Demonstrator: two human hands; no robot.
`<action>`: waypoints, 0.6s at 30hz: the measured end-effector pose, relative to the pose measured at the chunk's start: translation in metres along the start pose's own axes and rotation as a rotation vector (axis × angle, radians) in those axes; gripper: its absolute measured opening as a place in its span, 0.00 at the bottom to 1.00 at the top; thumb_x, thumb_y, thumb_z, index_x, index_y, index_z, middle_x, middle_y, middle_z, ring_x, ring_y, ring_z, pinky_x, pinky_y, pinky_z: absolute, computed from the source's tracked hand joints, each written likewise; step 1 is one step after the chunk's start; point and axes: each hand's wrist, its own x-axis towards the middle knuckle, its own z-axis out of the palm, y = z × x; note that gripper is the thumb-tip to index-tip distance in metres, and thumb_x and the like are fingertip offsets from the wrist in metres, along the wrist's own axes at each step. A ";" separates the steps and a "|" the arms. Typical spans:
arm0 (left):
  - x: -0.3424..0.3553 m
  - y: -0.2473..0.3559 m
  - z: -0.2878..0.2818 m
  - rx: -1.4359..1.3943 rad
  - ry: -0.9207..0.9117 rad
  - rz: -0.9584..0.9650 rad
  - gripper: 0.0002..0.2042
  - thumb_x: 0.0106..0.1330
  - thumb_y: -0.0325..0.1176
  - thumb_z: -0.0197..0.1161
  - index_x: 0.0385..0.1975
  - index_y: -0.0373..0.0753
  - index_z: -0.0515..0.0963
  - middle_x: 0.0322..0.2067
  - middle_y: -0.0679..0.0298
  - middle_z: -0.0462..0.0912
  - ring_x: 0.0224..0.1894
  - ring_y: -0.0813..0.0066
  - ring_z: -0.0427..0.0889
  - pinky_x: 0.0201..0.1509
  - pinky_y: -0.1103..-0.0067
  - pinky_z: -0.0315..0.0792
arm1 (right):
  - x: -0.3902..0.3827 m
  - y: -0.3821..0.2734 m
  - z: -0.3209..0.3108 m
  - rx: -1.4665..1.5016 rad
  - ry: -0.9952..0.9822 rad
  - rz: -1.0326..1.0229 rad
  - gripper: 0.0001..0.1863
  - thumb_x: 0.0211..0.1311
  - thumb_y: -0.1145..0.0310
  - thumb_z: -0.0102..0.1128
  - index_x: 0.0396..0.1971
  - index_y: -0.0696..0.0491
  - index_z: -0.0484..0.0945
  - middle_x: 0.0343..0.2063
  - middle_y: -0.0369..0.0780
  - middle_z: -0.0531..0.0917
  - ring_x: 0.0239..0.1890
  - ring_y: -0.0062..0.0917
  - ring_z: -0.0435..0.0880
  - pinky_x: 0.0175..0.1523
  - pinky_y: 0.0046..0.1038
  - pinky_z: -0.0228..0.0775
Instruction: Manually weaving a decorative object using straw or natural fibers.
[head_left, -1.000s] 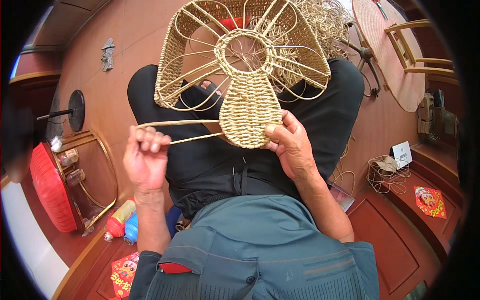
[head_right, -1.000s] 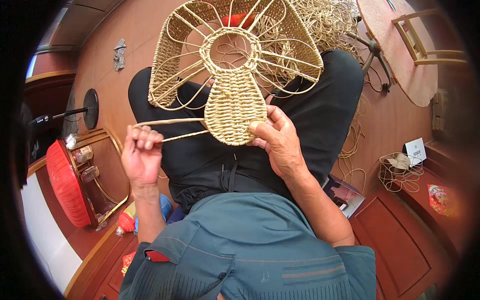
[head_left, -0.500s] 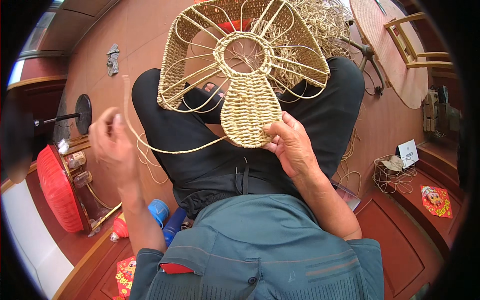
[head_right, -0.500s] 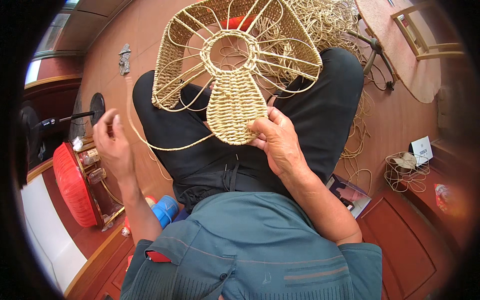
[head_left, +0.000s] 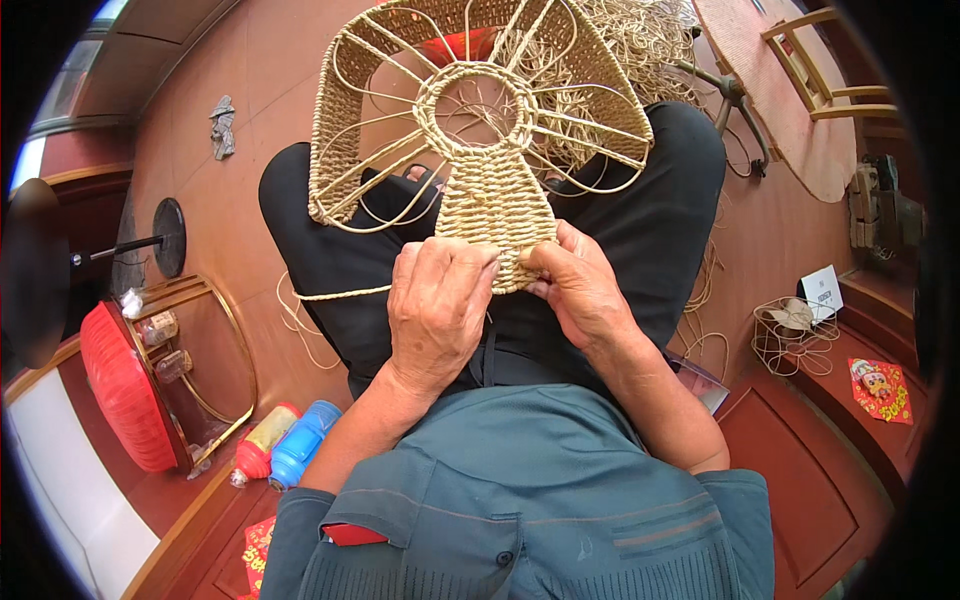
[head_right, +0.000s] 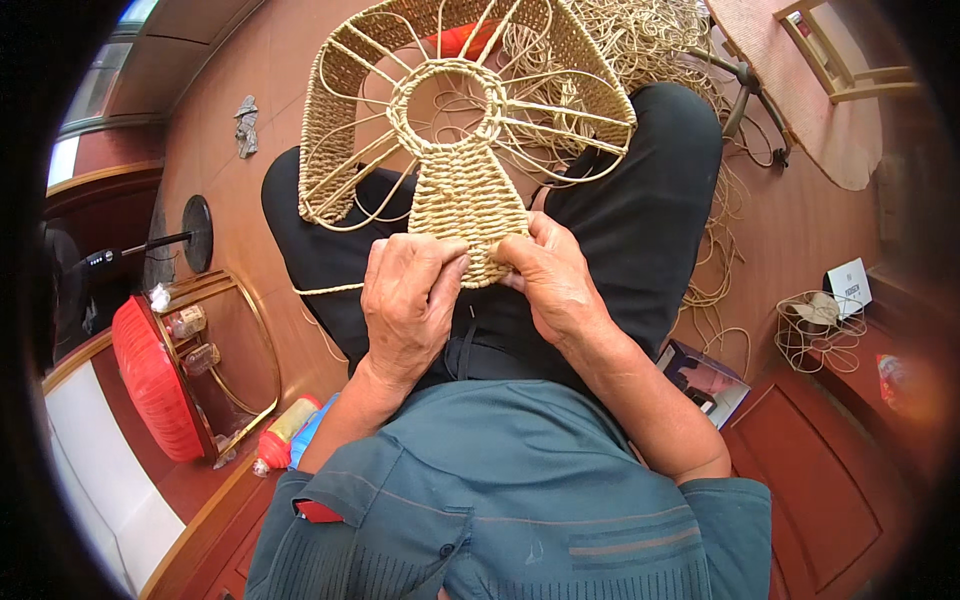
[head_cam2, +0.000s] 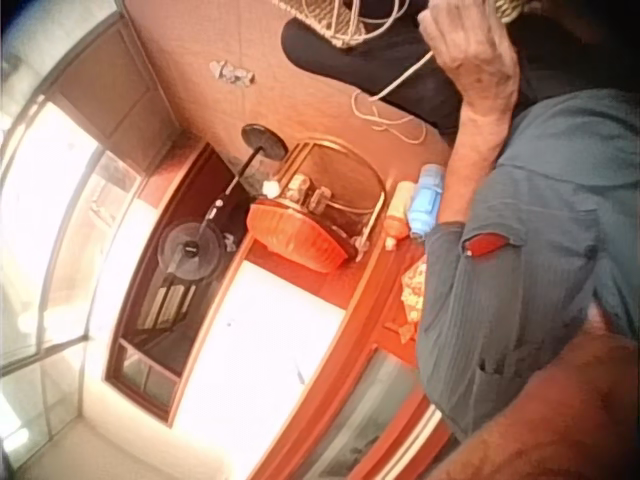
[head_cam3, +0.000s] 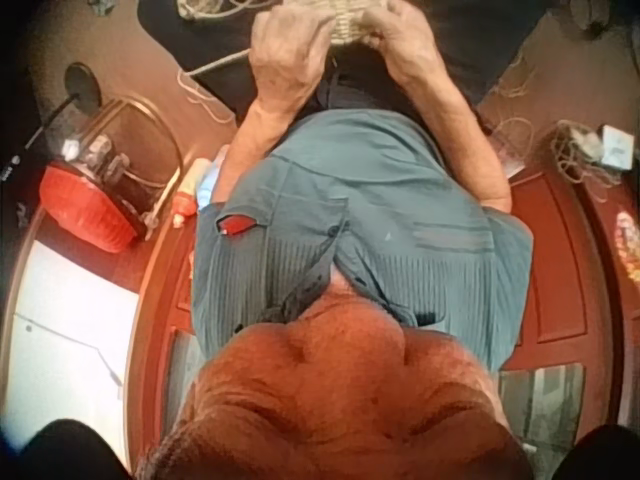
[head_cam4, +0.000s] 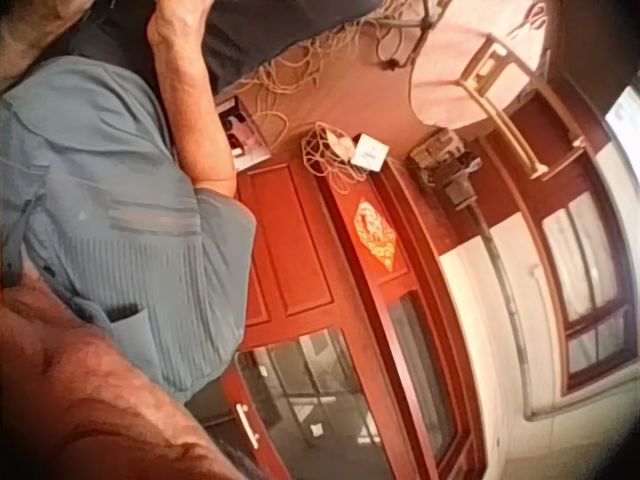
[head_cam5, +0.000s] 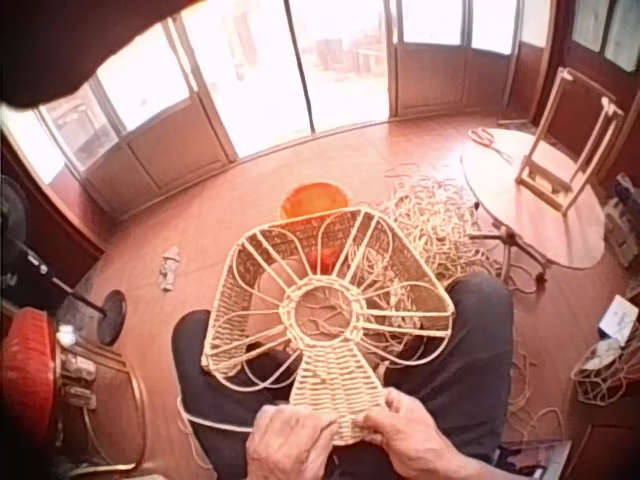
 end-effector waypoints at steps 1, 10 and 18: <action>-0.001 -0.001 0.001 0.002 -0.005 0.003 0.09 0.62 0.24 0.74 0.40 0.40 0.85 0.34 0.62 0.83 0.39 0.63 0.81 0.45 0.69 0.72 | 0.000 0.000 0.000 0.006 0.000 -0.001 0.16 0.65 0.78 0.59 0.52 0.62 0.78 0.43 0.36 0.86 0.35 0.12 0.81 0.35 0.17 0.71; -0.006 0.001 0.005 0.062 0.038 0.021 0.09 0.61 0.24 0.74 0.39 0.40 0.84 0.33 0.64 0.82 0.38 0.63 0.80 0.45 0.68 0.71 | -0.004 -0.002 0.003 0.016 0.011 -0.007 0.18 0.65 0.78 0.59 0.54 0.62 0.76 0.46 0.39 0.86 0.42 0.17 0.86 0.43 0.21 0.81; -0.004 0.002 0.001 -0.026 -0.050 -0.029 0.07 0.61 0.24 0.74 0.36 0.41 0.83 0.31 0.65 0.79 0.36 0.63 0.77 0.45 0.68 0.68 | -0.002 0.012 -0.005 0.017 0.040 -0.045 0.22 0.63 0.77 0.60 0.57 0.61 0.72 0.51 0.41 0.85 0.47 0.21 0.87 0.51 0.27 0.84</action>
